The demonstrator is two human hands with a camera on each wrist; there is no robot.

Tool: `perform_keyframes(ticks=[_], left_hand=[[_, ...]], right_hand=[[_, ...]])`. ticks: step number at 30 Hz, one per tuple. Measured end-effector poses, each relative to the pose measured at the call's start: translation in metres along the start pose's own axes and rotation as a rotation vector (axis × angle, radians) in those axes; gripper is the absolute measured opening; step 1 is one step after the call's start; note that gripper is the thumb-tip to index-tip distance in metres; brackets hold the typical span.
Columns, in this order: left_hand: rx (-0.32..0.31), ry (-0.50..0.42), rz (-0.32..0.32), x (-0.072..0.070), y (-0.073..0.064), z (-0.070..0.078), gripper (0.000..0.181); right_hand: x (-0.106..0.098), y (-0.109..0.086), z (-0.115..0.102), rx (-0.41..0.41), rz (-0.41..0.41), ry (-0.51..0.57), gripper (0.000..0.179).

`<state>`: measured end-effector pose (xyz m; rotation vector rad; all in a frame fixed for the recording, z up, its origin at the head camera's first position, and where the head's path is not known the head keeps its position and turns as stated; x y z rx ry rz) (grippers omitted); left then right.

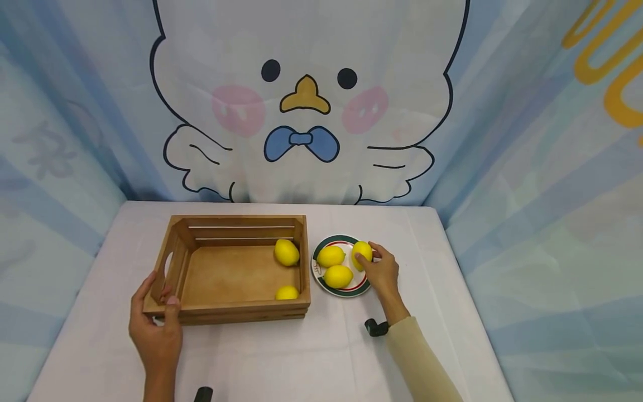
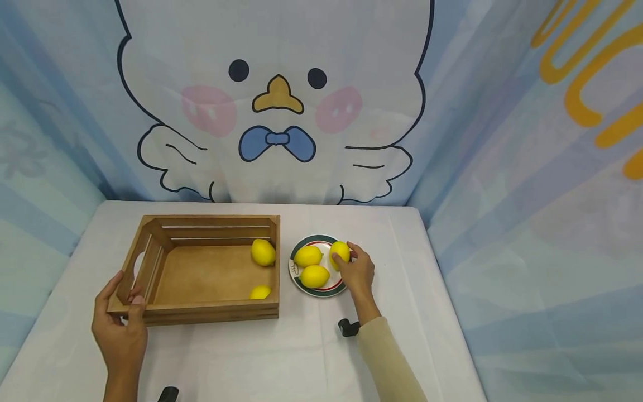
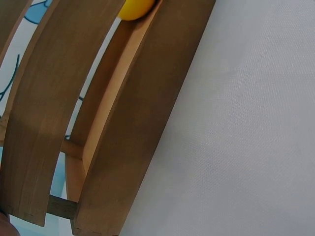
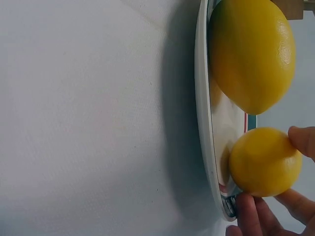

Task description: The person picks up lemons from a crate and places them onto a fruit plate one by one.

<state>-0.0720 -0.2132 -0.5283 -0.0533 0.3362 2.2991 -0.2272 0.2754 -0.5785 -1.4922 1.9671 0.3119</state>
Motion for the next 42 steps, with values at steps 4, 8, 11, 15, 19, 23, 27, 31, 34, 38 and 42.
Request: perform_keyframes(ticks=[4, 8, 11, 15, 19, 23, 27, 31, 34, 38, 42], left_hand=[[0.001, 0.01, -0.001, 0.0, 0.0, -0.001, 0.063], [0.009, 0.01, 0.0, 0.0, 0.0, -0.001, 0.062], [0.011, 0.005, 0.002, 0.0, 0.0, -0.001, 0.063], [0.005, -0.008, 0.004, -0.001, 0.0, -0.002, 0.064], [-0.003, -0.022, 0.001, 0.0, 0.0, -0.001, 0.065], [-0.005, -0.026, 0.003, 0.0, 0.0, -0.002, 0.065], [-0.002, -0.02, 0.011, 0.0, 0.0, -0.004, 0.064], [0.005, -0.014, 0.014, 0.001, 0.001, -0.005, 0.062], [0.007, -0.016, 0.007, 0.002, 0.001, -0.003, 0.061], [0.003, -0.02, 0.002, 0.002, 0.0, 0.001, 0.062], [0.007, -0.011, -0.001, 0.0, 0.0, 0.004, 0.062]], right_hand=[[-0.001, 0.0, 0.002, -0.021, 0.031, -0.02, 0.059], [-0.005, -0.002, 0.001, -0.048, 0.074, -0.014, 0.058], [-0.009, -0.004, -0.001, -0.063, 0.102, 0.002, 0.055], [-0.013, -0.007, -0.005, -0.091, 0.124, 0.013, 0.049], [-0.018, -0.011, -0.014, -0.15, 0.151, 0.049, 0.045], [-0.025, -0.017, -0.032, -0.235, 0.174, 0.089, 0.042], [-0.03, -0.025, -0.056, -0.324, 0.168, 0.133, 0.042], [-0.032, -0.035, -0.084, -0.409, 0.123, 0.173, 0.044], [-0.032, -0.043, -0.104, -0.469, 0.074, 0.196, 0.045], [-0.028, -0.049, -0.123, -0.534, 0.013, 0.217, 0.047], [-0.021, -0.052, -0.134, -0.564, -0.021, 0.217, 0.047]])
Point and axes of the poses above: each hand's wrist, its own y-axis towards the middle knuckle, its own x-axis out of the palm, z = x × y, the point moved 7 cm from there along y, towards the middle knuckle, and after that the axes turned 3 degrees about -x, right-handed, at the moved point
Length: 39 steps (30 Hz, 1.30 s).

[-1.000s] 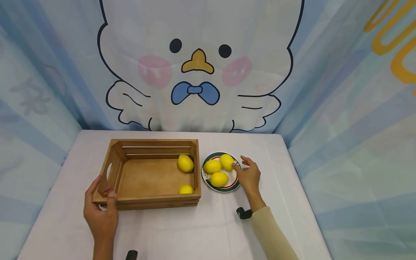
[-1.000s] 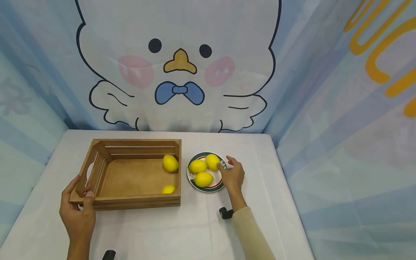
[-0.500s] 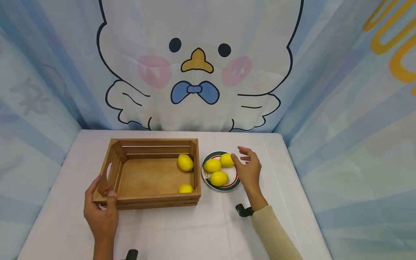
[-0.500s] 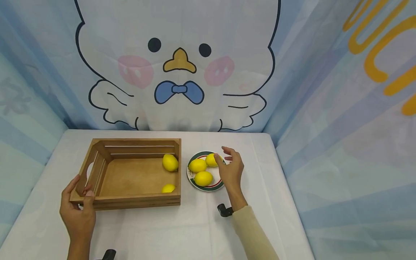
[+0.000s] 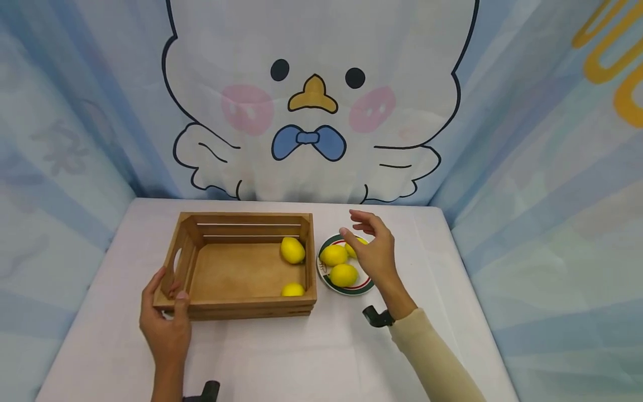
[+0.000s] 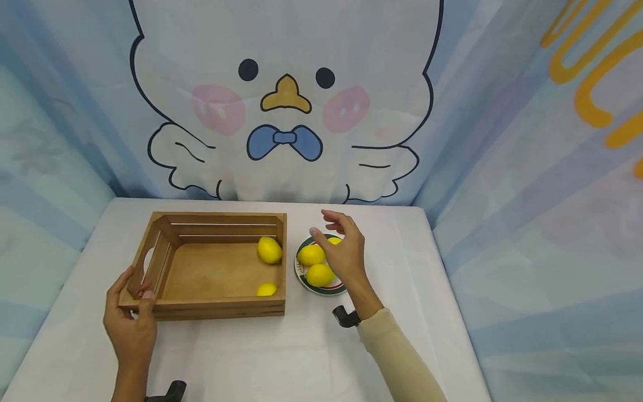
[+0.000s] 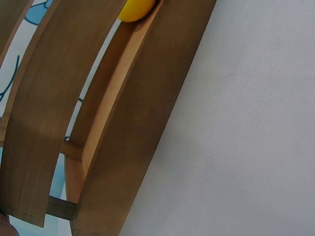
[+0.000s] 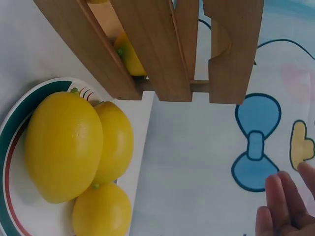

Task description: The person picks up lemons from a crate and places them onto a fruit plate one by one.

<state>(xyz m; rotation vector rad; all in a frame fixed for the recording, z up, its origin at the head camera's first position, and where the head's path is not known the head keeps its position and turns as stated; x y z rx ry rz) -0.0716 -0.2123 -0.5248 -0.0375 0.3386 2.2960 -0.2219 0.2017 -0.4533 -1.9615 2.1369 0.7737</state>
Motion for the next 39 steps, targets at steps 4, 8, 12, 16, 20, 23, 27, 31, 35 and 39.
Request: perform_keyframes(ticks=[4, 8, 12, 16, 20, 23, 27, 31, 35, 39], left_hand=[[0.004, 0.002, -0.006, 0.002, 0.0, 0.001, 0.063], [-0.002, 0.007, 0.0, 0.001, 0.0, 0.0, 0.063], [-0.004, 0.007, 0.002, 0.0, 0.0, -0.001, 0.063], [0.0, 0.009, -0.002, 0.0, 0.0, -0.001, 0.063], [0.002, 0.005, -0.002, 0.0, 0.0, -0.003, 0.063], [0.001, 0.008, -0.002, 0.001, 0.0, -0.004, 0.063], [0.006, 0.013, 0.007, -0.001, 0.0, -0.006, 0.063], [0.022, 0.016, 0.009, -0.002, 0.0, -0.002, 0.062], [0.026, 0.017, 0.007, -0.002, 0.0, 0.0, 0.062], [0.02, 0.015, 0.011, -0.001, 0.0, -0.002, 0.063]], right_hand=[[0.006, 0.001, -0.006, -0.018, -0.041, -0.016, 0.047], [0.013, 0.002, -0.015, -0.059, -0.098, -0.042, 0.05], [0.021, 0.003, -0.025, -0.104, -0.142, -0.065, 0.05], [0.028, 0.004, -0.034, -0.142, -0.179, -0.087, 0.049], [0.035, 0.005, -0.038, -0.164, -0.214, -0.094, 0.048], [0.039, 0.005, -0.04, -0.158, -0.241, -0.101, 0.049], [0.045, 0.005, -0.043, -0.166, -0.277, -0.114, 0.05], [0.05, 0.005, -0.044, -0.186, -0.306, -0.129, 0.052], [0.053, 0.004, -0.044, -0.194, -0.33, -0.13, 0.054], [0.058, 0.004, -0.046, -0.205, -0.357, -0.124, 0.054]])
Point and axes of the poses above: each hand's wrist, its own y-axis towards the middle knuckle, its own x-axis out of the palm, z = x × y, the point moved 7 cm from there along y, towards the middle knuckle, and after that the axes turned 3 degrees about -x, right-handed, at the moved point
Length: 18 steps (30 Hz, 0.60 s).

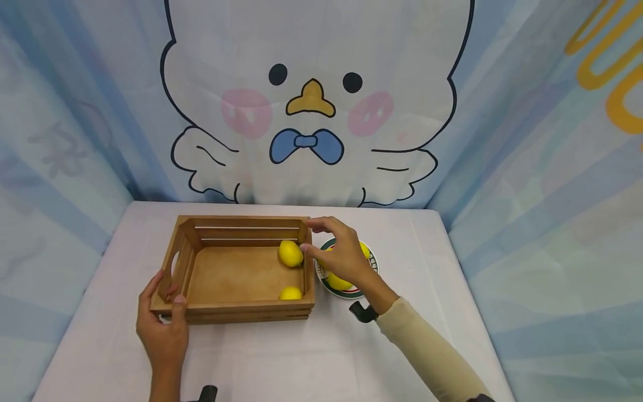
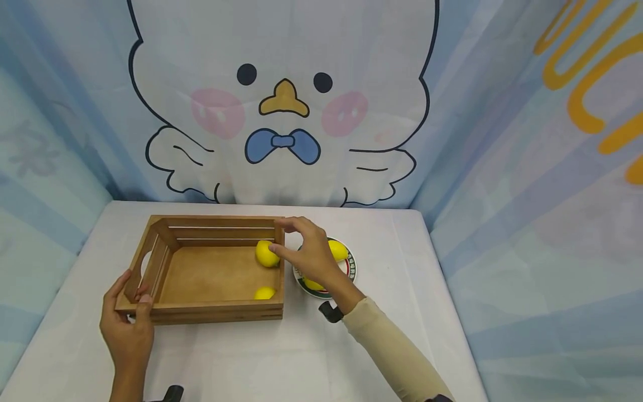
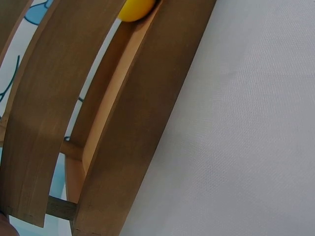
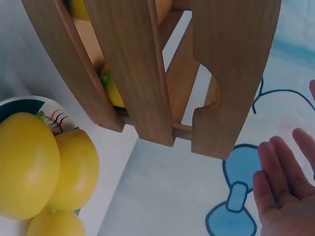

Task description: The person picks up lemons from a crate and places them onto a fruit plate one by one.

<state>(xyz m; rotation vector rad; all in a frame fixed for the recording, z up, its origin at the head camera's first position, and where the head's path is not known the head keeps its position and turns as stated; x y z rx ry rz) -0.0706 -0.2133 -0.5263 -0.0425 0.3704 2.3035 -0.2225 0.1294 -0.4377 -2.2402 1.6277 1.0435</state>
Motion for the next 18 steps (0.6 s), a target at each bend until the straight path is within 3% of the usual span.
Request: perform_keyframes(ticks=[12, 18], left_hand=[[-0.003, 0.0, 0.005, 0.0, 0.001, -0.004, 0.062], [0.003, -0.006, 0.008, 0.001, 0.001, -0.006, 0.062]], right_hand=[[0.01, 0.004, -0.005, -0.024, -0.055, -0.035, 0.05], [0.017, 0.009, -0.005, -0.051, -0.123, -0.03, 0.051]])
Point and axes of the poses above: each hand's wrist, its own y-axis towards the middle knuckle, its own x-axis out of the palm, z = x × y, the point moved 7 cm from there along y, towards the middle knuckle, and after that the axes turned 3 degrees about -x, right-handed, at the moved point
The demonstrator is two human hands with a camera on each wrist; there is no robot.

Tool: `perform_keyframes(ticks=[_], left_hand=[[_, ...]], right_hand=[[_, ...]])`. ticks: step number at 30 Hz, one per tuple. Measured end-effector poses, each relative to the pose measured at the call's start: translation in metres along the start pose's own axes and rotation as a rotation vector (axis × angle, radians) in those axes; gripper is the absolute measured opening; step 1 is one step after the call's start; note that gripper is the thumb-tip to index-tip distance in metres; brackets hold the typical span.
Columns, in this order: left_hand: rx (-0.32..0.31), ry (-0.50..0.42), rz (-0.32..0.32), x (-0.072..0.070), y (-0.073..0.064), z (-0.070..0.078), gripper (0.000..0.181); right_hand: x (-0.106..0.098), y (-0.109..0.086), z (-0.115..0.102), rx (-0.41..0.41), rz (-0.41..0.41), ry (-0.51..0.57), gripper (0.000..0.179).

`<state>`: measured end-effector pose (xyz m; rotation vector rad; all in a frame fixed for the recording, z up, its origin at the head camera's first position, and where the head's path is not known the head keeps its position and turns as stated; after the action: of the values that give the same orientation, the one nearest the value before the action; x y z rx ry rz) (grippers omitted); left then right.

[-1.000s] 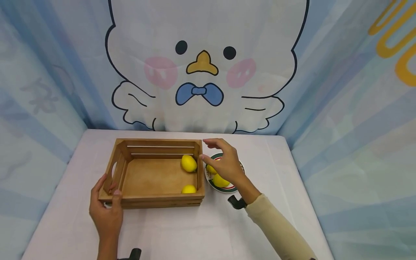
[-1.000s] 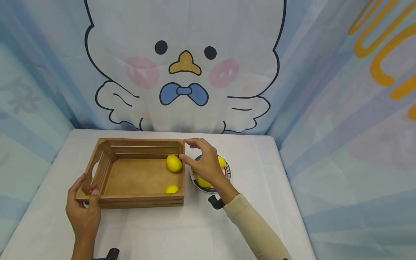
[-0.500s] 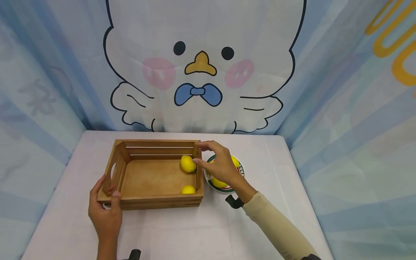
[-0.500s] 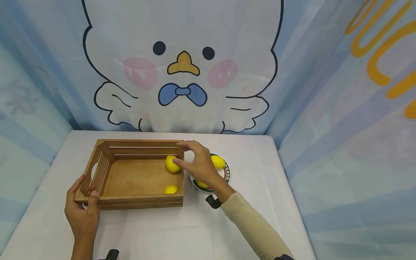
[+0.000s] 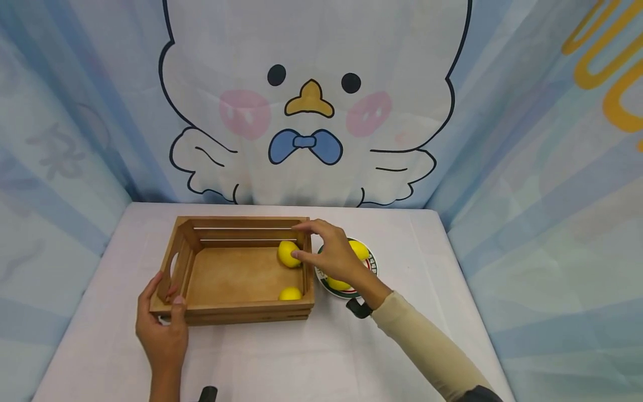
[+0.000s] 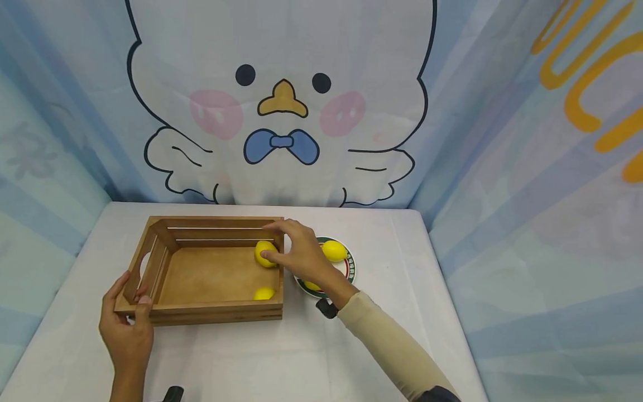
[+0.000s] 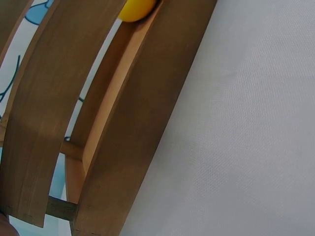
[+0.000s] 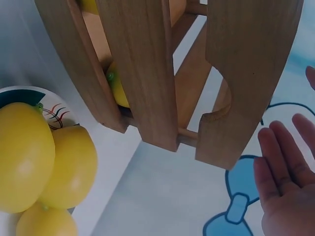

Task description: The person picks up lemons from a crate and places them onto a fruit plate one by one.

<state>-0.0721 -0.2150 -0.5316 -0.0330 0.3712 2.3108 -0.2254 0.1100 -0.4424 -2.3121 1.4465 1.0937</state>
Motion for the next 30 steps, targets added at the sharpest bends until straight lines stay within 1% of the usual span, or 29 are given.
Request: perform_keyframes(ticks=[2, 9, 13, 16, 21, 24, 30], left_hand=[[-0.004, 0.006, -0.001, 0.0, 0.0, 0.0, 0.062], [-0.004, 0.012, -0.006, 0.0, 0.0, 0.002, 0.062], [0.003, -0.003, 0.001, -0.002, 0.001, 0.004, 0.063], [0.004, -0.004, -0.002, -0.002, 0.002, 0.003, 0.063], [0.009, -0.003, -0.006, -0.001, 0.001, 0.003, 0.062], [0.01, 0.0, -0.005, -0.001, 0.001, 0.003, 0.062], [-0.004, 0.009, -0.005, -0.001, 0.0, 0.0, 0.062]], right_hand=[[0.003, 0.002, 0.0, 0.001, -0.031, 0.002, 0.052], [0.012, 0.01, -0.001, 0.005, -0.138, -0.044, 0.054], [0.016, 0.015, -0.003, -0.015, -0.179, -0.064, 0.054], [0.019, 0.019, -0.005, -0.029, -0.195, -0.066, 0.053], [0.026, 0.023, -0.006, -0.048, -0.237, -0.11, 0.053], [0.03, 0.026, -0.006, -0.058, -0.275, -0.148, 0.053], [0.037, 0.033, -0.006, -0.071, -0.366, -0.173, 0.055]])
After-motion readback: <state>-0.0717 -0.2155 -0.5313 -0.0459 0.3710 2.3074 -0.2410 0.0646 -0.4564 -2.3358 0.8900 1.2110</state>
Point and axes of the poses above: each hand's wrist, its own y-axis towards the middle knuckle, its own x-axis out of the palm, z = x × y, the point moved 7 cm from there along y, towards the middle knuckle, and after that the axes turned 3 degrees about -x, right-handed, at the moved point
